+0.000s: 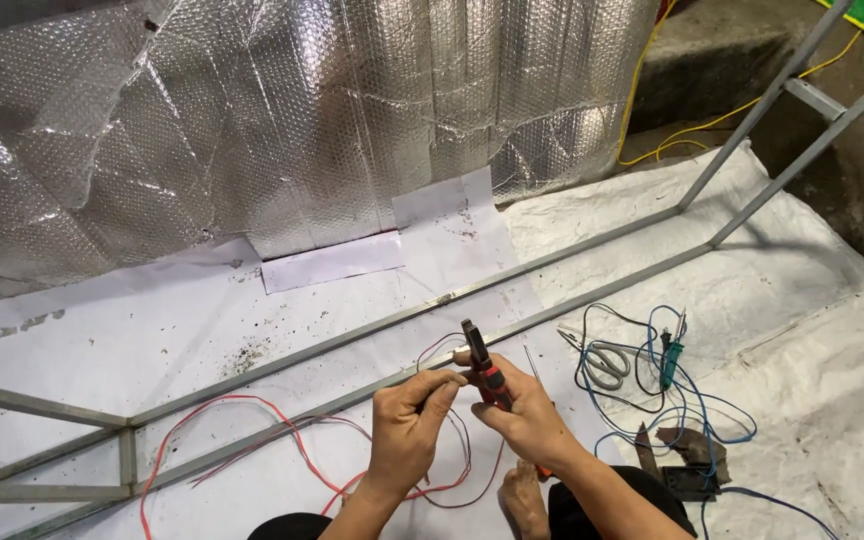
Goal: Stripping insulation from electrical wires and connecting them by twisting and using pliers.
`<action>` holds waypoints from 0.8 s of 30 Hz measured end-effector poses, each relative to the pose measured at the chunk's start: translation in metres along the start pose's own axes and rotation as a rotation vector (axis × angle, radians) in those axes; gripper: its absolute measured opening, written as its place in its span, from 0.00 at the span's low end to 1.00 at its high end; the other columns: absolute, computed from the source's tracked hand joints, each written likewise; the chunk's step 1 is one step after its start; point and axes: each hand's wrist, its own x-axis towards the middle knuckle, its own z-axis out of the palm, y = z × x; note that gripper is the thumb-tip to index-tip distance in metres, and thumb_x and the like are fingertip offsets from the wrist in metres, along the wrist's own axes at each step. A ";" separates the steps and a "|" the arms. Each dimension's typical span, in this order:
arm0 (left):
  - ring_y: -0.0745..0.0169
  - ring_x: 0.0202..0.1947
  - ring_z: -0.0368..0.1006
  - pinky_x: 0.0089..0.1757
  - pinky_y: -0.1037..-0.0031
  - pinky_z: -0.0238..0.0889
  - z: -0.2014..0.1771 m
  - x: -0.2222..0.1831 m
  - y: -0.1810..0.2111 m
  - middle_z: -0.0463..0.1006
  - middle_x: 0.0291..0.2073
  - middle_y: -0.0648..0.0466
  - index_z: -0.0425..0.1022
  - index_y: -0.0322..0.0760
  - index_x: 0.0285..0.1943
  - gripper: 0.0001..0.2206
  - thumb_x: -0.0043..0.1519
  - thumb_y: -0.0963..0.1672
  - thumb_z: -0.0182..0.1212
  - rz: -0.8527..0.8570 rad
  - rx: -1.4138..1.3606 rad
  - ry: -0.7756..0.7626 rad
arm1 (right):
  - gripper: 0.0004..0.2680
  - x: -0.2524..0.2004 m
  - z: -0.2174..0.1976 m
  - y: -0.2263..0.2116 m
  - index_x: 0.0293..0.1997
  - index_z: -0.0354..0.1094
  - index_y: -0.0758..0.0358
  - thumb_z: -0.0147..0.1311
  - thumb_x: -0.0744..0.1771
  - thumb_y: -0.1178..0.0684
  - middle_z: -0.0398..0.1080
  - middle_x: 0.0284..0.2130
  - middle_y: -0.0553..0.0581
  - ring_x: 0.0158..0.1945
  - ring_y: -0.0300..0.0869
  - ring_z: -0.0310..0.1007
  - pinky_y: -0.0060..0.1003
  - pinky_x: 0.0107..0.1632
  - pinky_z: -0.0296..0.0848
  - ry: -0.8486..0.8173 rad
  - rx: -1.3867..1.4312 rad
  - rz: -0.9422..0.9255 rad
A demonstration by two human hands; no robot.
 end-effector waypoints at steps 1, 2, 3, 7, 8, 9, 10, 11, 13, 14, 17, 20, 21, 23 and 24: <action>0.74 0.18 0.59 0.23 0.80 0.54 0.000 0.000 -0.005 0.83 0.26 0.57 0.84 0.33 0.40 0.07 0.64 0.42 0.61 0.002 0.000 -0.002 | 0.19 0.000 0.000 -0.002 0.58 0.73 0.54 0.55 0.61 0.63 0.75 0.54 0.44 0.31 0.33 0.64 0.28 0.43 0.66 0.002 0.000 -0.001; 0.74 0.18 0.57 0.24 0.79 0.53 -0.001 0.000 -0.010 0.79 0.23 0.59 0.84 0.34 0.39 0.08 0.65 0.43 0.61 -0.029 0.008 0.005 | 0.20 0.000 0.001 -0.005 0.60 0.70 0.52 0.54 0.61 0.63 0.79 0.51 0.47 0.44 0.33 0.72 0.28 0.47 0.67 0.000 0.034 0.042; 0.73 0.18 0.55 0.24 0.79 0.52 -0.002 -0.001 -0.015 0.74 0.21 0.61 0.84 0.35 0.39 0.09 0.65 0.44 0.60 -0.059 0.016 0.012 | 0.22 -0.001 0.001 -0.007 0.62 0.68 0.51 0.53 0.61 0.63 0.82 0.49 0.49 0.57 0.33 0.79 0.27 0.52 0.68 -0.001 0.069 0.084; 0.70 0.19 0.55 0.25 0.77 0.50 -0.004 -0.002 -0.021 0.66 0.17 0.60 0.80 0.36 0.30 0.12 0.65 0.46 0.61 -0.091 0.038 -0.012 | 0.22 0.000 0.002 -0.010 0.62 0.67 0.53 0.51 0.61 0.65 0.80 0.49 0.52 0.59 0.37 0.80 0.30 0.51 0.70 -0.008 0.116 0.073; 0.71 0.18 0.56 0.25 0.77 0.51 -0.004 -0.002 -0.021 0.67 0.16 0.61 0.80 0.37 0.29 0.13 0.65 0.46 0.61 -0.082 0.041 -0.018 | 0.23 0.000 0.002 -0.008 0.63 0.67 0.54 0.51 0.61 0.65 0.77 0.53 0.51 0.60 0.39 0.80 0.33 0.55 0.74 -0.012 0.124 0.044; 0.72 0.18 0.56 0.24 0.77 0.51 -0.004 -0.002 -0.021 0.68 0.16 0.61 0.80 0.37 0.27 0.13 0.64 0.46 0.62 -0.072 0.044 -0.023 | 0.23 0.001 0.002 -0.007 0.64 0.66 0.55 0.51 0.61 0.65 0.75 0.56 0.49 0.60 0.41 0.79 0.37 0.59 0.78 -0.017 0.132 0.015; 0.72 0.18 0.56 0.24 0.77 0.51 -0.004 -0.002 -0.020 0.68 0.16 0.61 0.80 0.37 0.27 0.13 0.64 0.46 0.62 -0.072 0.044 -0.024 | 0.23 0.001 0.003 -0.008 0.64 0.66 0.55 0.51 0.61 0.65 0.75 0.56 0.49 0.60 0.41 0.79 0.37 0.59 0.78 -0.016 0.132 0.015; 0.72 0.18 0.55 0.24 0.77 0.50 -0.003 -0.002 -0.019 0.66 0.15 0.61 0.78 0.36 0.25 0.14 0.64 0.45 0.62 -0.069 0.032 -0.032 | 0.23 0.001 0.004 -0.008 0.64 0.66 0.55 0.50 0.61 0.65 0.75 0.56 0.49 0.60 0.41 0.80 0.36 0.58 0.78 -0.007 0.144 0.019; 0.72 0.17 0.54 0.24 0.77 0.49 -0.002 -0.002 -0.018 0.64 0.14 0.61 0.76 0.35 0.24 0.14 0.64 0.45 0.61 -0.067 0.021 -0.040 | 0.23 0.001 0.005 -0.007 0.63 0.66 0.56 0.50 0.61 0.65 0.74 0.57 0.49 0.59 0.42 0.81 0.36 0.57 0.78 0.001 0.157 0.024; 0.72 0.17 0.54 0.24 0.76 0.50 -0.002 -0.002 -0.018 0.64 0.14 0.61 0.75 0.35 0.23 0.13 0.62 0.43 0.61 -0.072 0.017 -0.040 | 0.23 0.001 0.005 -0.006 0.63 0.67 0.55 0.51 0.61 0.65 0.75 0.56 0.48 0.59 0.40 0.81 0.33 0.55 0.77 0.011 0.138 0.030; 0.72 0.18 0.54 0.24 0.76 0.51 -0.001 -0.003 -0.020 0.64 0.14 0.61 0.73 0.36 0.23 0.11 0.60 0.41 0.61 -0.075 0.013 -0.040 | 0.23 0.001 0.007 -0.008 0.62 0.68 0.54 0.52 0.60 0.64 0.77 0.55 0.46 0.59 0.38 0.81 0.30 0.52 0.77 0.036 0.120 0.060; 0.70 0.20 0.56 0.26 0.75 0.53 0.001 -0.003 -0.021 0.67 0.16 0.60 0.75 0.36 0.25 0.08 0.58 0.42 0.60 -0.117 -0.019 -0.038 | 0.21 0.001 0.008 -0.006 0.60 0.70 0.53 0.55 0.61 0.61 0.79 0.52 0.48 0.56 0.37 0.80 0.31 0.54 0.75 0.066 0.112 0.090; 0.70 0.21 0.58 0.27 0.75 0.55 0.002 -0.003 -0.020 0.70 0.18 0.59 0.76 0.35 0.26 0.07 0.57 0.42 0.60 -0.161 -0.051 -0.038 | 0.19 0.001 0.008 -0.005 0.59 0.71 0.52 0.58 0.61 0.58 0.81 0.49 0.49 0.52 0.37 0.79 0.32 0.57 0.73 0.080 0.103 0.095; 0.64 0.27 0.70 0.33 0.72 0.67 0.010 0.007 -0.007 0.77 0.24 0.54 0.77 0.34 0.28 0.07 0.57 0.42 0.59 -0.179 -0.142 -0.050 | 0.18 0.005 0.014 0.008 0.58 0.72 0.55 0.60 0.61 0.57 0.80 0.49 0.51 0.53 0.38 0.78 0.34 0.59 0.73 0.108 0.209 0.117; 0.59 0.33 0.82 0.39 0.69 0.79 0.015 0.011 -0.001 0.85 0.30 0.50 0.78 0.32 0.30 0.07 0.58 0.42 0.59 -0.203 -0.233 -0.058 | 0.18 0.006 0.016 0.015 0.58 0.74 0.59 0.61 0.62 0.55 0.79 0.49 0.53 0.54 0.39 0.78 0.36 0.61 0.73 0.131 0.314 0.142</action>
